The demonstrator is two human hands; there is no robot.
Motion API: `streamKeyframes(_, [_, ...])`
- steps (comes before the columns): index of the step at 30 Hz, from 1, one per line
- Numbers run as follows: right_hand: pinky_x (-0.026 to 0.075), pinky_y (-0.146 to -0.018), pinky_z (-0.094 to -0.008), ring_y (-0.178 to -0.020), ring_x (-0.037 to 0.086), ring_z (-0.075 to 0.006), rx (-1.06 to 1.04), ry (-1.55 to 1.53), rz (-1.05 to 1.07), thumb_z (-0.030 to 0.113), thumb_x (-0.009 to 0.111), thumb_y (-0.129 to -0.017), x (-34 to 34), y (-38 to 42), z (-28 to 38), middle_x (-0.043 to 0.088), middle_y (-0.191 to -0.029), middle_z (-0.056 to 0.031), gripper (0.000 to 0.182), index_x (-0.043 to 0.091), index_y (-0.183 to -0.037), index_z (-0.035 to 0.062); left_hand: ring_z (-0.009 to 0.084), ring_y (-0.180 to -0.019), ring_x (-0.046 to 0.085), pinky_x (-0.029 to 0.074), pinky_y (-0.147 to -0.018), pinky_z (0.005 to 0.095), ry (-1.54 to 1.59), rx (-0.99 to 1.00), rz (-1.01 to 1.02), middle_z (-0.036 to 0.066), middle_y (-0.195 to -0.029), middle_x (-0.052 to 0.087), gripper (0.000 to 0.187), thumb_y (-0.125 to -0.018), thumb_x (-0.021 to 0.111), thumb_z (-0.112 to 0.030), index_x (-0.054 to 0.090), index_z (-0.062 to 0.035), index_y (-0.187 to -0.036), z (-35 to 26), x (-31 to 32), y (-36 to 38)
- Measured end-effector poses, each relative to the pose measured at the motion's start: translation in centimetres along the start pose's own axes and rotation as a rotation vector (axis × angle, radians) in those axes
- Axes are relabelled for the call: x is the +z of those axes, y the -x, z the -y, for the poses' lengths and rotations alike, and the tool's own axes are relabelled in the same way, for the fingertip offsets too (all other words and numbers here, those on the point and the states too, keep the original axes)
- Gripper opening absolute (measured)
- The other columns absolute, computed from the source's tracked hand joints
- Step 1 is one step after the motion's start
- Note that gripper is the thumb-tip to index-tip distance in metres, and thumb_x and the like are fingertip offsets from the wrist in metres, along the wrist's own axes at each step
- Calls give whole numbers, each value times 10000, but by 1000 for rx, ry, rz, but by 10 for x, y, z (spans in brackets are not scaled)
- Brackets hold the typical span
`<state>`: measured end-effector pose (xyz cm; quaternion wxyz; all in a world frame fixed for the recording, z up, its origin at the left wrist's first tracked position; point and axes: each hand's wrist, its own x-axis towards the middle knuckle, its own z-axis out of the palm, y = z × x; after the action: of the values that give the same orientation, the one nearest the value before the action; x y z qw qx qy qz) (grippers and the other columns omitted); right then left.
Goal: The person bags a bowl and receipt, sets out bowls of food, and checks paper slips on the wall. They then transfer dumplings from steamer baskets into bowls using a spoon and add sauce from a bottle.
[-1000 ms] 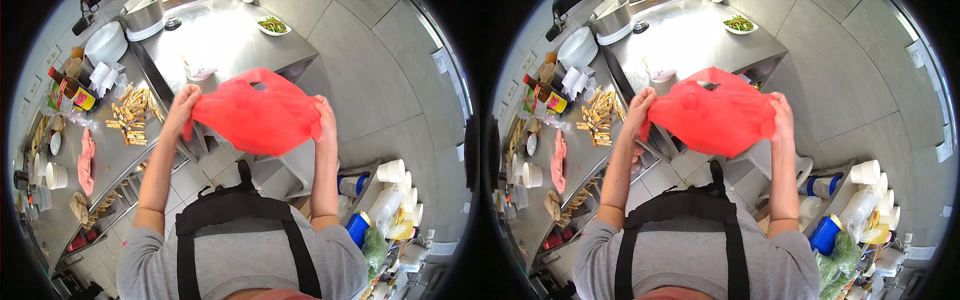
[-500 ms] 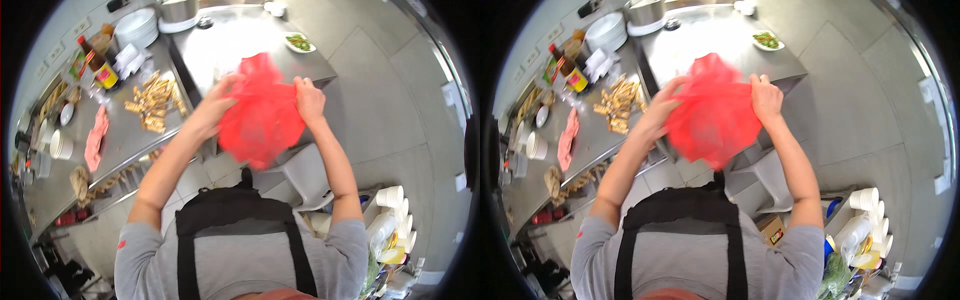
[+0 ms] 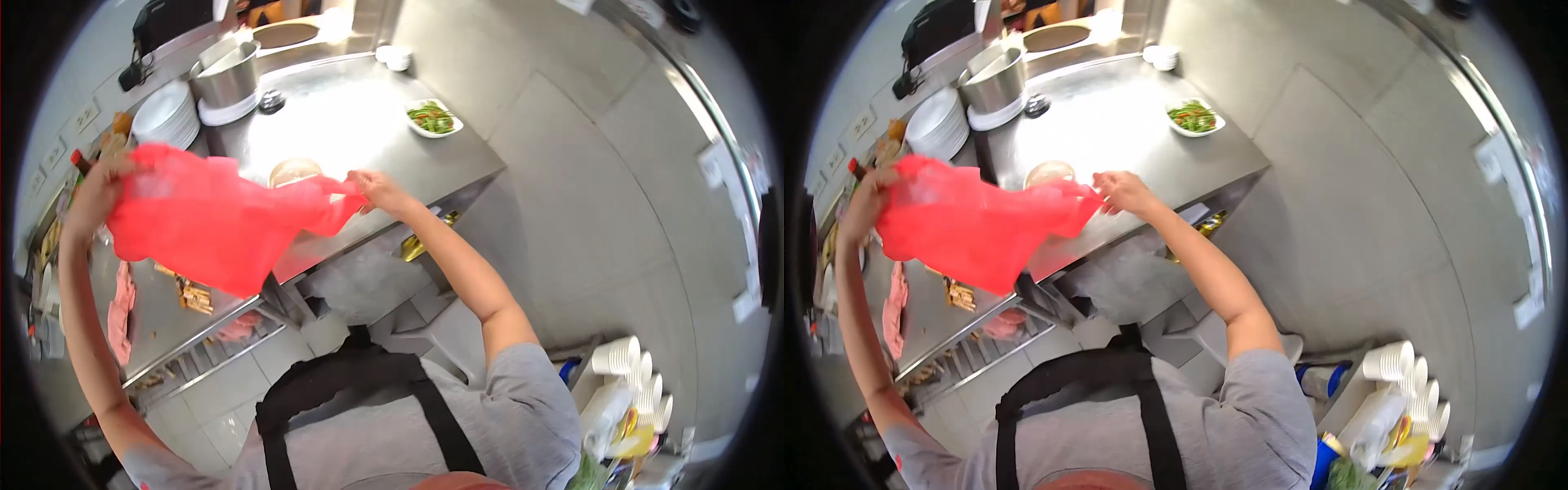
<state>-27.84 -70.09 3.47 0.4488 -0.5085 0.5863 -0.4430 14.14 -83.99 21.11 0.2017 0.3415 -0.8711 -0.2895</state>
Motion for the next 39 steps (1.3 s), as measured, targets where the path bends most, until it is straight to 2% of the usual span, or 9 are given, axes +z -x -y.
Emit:
streamKeyframes(9, [521, -509, -306, -529, 646, -214, 128, 318, 32, 280, 503, -837, 24, -87, -8, 637, -693, -166, 330, 564, -790, -40, 159, -1217, 386, 333, -1000, 274, 368, -55, -42, 104, -1353, 405, 566, -816, 517, -88, 347, -30, -1352, -10, -48, -101])
streamKeyframes(11, [518, -506, -304, -545, 651, -220, 85, 392, 87, 221, 498, -811, 21, -97, -15, 636, -700, -186, 267, 564, -773, -35, 157, -1333, 239, 283, -1029, 243, 374, -21, -247, 113, -1426, 310, 692, -756, 579, -42, 301, -77, -1389, -36, -12, -124])
streamKeyframes(15, [500, -511, -290, -535, 618, -178, 89, 441, 212, 168, 490, -785, -9, -72, 13, 607, -668, -152, 212, 541, -743, -33, 159, -1037, 508, 427, -856, 262, 419, 37, -374, 90, -1157, 546, 404, -749, 581, -26, 523, 37, -1143, -57, 66, -135])
streamKeyframes(20, [448, -561, -281, -586, 508, -95, 66, 399, 427, 152, 493, -780, -43, -38, 58, 545, -680, -66, 175, 528, -721, -9, 280, -1250, 376, 268, -1055, 321, 137, 33, -508, 227, -1337, 385, 897, -706, 659, -124, 110, 45, -1394, 7, 192, -127])
streamKeyframes(24, [417, -636, -239, -726, 489, -75, -35, 358, 410, 153, 485, -826, -36, -28, 106, 546, -784, -34, 160, 556, -828, 9, 341, -1292, 309, 256, -1056, 345, 157, 14, -482, 280, -1363, 315, 966, -681, 713, -188, 99, 98, -1370, 13, 256, -109])
streamKeyframes(28, [314, -514, -247, -596, 359, -58, 56, 15, 273, 213, 468, -869, -2, -47, 114, 417, -651, 36, 246, 464, -668, 71, 251, -1151, 466, 381, -962, 332, 1427, -226, -269, 188, -1235, 479, 667, -795, 651, -228, 329, 6, -1330, 3, 270, -89])
streamKeyframes(30, [303, -541, -237, -600, 342, -48, 29, -164, 309, 237, 444, -886, 6, -67, 96, 407, -659, 48, 244, 458, -687, 96, 211, -1176, 442, 350, -987, 337, 132, 102, -264, 130, -1253, 479, 578, -777, 663, -173, 411, -28, -1276, -2, 267, -86])
streamKeyframes(34, [337, -600, -250, -665, 395, -67, 118, -70, 228, 209, 442, -877, 2, -82, 64, 450, -722, 35, 192, 502, -749, 78, 258, -1295, 309, 244, -1063, 322, 728, 59, -251, 198, -1396, 307, 930, -658, 696, -58, 143, -1, -1404, 3, 251, -84])
streamKeyframes(39, [390, -622, -300, -701, 463, -103, 103, 678, 127, 183, 442, -855, -27, -88, 40, 522, -736, -21, 199, 538, -774, 28, 233, -1348, 164, 167, -1080, 281, 575, -39, -71, 229, -1456, 126, 1026, -619, 639, -8, -32, 62, -1392, 26, 237, -78])
